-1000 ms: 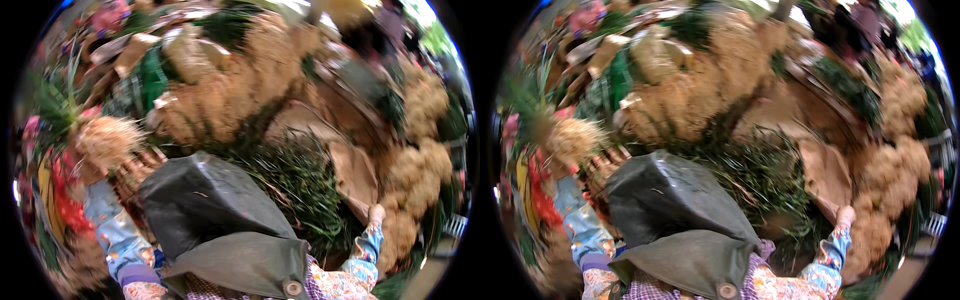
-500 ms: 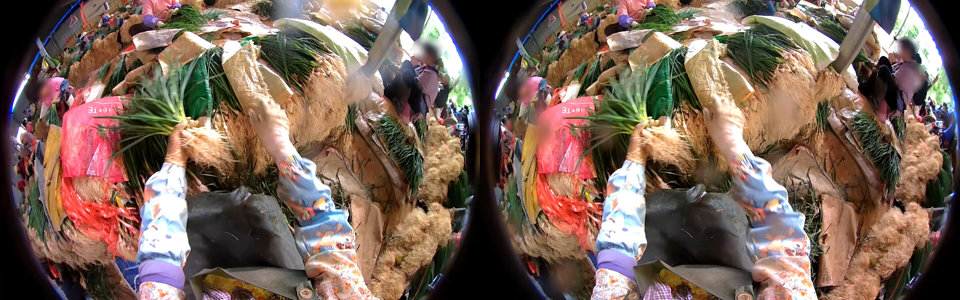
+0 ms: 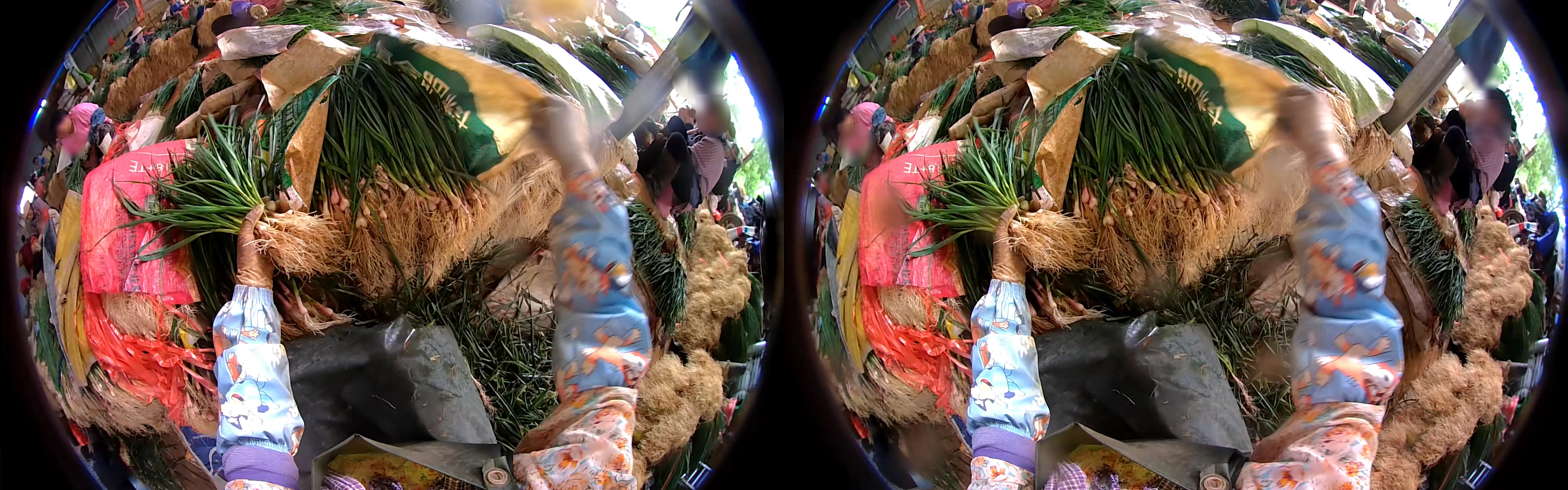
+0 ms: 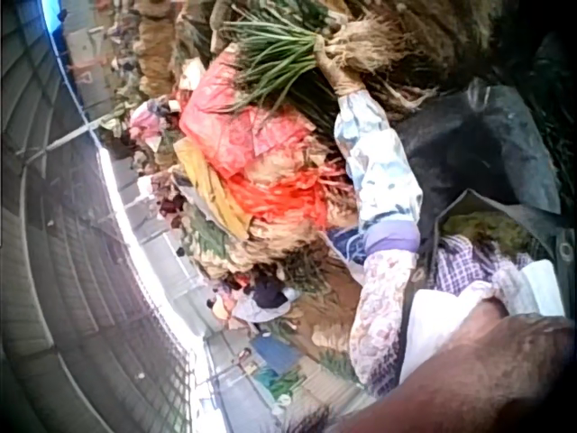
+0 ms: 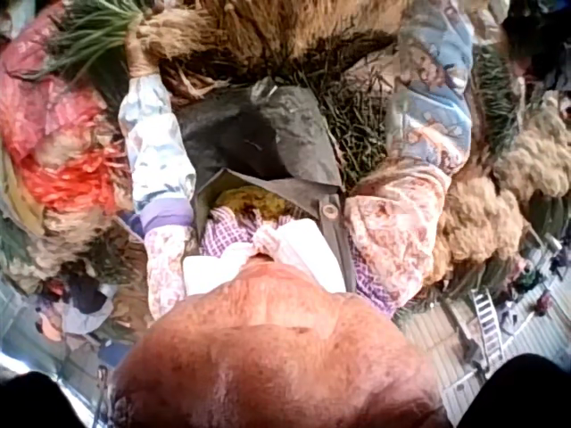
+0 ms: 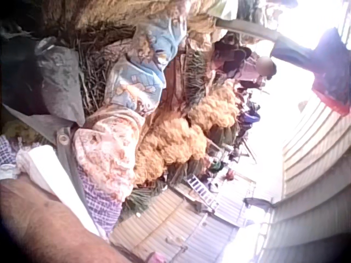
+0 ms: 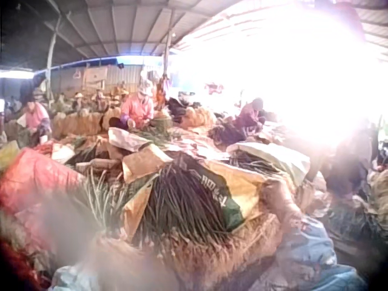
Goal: The person cleans bunches of green onions by hand, peeling away outer layers and placing them into a pile.
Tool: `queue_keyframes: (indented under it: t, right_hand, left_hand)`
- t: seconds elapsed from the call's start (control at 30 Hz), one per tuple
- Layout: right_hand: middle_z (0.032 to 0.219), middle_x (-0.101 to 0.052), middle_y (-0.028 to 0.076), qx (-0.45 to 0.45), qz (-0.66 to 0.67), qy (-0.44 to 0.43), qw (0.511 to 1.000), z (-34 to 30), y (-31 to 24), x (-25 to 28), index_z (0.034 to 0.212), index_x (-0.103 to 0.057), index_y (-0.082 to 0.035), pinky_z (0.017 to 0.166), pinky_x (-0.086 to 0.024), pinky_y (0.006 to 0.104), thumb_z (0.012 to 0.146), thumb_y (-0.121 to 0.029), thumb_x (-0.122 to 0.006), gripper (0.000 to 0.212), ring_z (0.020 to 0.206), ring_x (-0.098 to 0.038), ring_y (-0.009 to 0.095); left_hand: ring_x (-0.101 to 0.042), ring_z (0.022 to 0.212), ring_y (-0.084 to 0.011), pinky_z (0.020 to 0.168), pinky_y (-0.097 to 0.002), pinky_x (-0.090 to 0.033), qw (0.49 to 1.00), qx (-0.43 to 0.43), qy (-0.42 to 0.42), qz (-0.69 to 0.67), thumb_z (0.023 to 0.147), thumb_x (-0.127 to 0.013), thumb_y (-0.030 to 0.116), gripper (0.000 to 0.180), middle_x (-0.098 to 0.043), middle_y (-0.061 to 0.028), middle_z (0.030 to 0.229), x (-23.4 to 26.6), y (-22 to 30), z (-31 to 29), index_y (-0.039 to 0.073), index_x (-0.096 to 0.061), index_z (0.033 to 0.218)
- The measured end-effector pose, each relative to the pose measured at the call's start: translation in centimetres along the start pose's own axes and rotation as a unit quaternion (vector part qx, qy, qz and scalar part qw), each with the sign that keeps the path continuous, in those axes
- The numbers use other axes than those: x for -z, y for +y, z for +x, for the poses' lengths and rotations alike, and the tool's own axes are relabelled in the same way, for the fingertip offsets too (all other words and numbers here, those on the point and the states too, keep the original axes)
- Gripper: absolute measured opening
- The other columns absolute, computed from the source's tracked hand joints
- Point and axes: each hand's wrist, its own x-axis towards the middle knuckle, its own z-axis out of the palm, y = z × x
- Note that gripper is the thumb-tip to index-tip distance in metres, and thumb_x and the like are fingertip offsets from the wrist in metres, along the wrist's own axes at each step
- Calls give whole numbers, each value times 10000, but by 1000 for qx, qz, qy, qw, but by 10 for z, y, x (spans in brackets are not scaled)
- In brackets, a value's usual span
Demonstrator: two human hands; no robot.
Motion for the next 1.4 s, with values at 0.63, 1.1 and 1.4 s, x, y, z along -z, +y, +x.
queue_keyframes:
  t: [0.63,1.1,1.4]
  right_hand:
    - [1214,-462,240,-286,580,-213,732,-41,-178,76,1227,-426,35,924,-388,406,800,-495,-546,691,1095,-467,372]
    - [1262,-454,183,-225,461,-378,771,-9,-179,134,1338,-237,31,912,-418,328,665,-460,-675,941,1121,-495,274]
    - [642,-611,64,-92,833,-218,500,-5,-168,123,763,-665,-7,434,-423,261,734,-199,-670,195,532,-555,116]
  left_hand:
    - [-597,855,-191,817,-333,-480,999,5,-35,27,825,-570,190,280,-623,-71,902,10,-4,12,-1,-546,1030]
    - [-593,792,-171,753,-308,-492,999,-11,-52,6,820,-574,179,254,-616,-53,868,10,-8,4,2,-563,1003]
    - [-607,808,-195,735,-336,-505,997,-1,-68,-20,823,-577,199,285,-616,-82,885,0,-10,-2,-4,-560,1023]
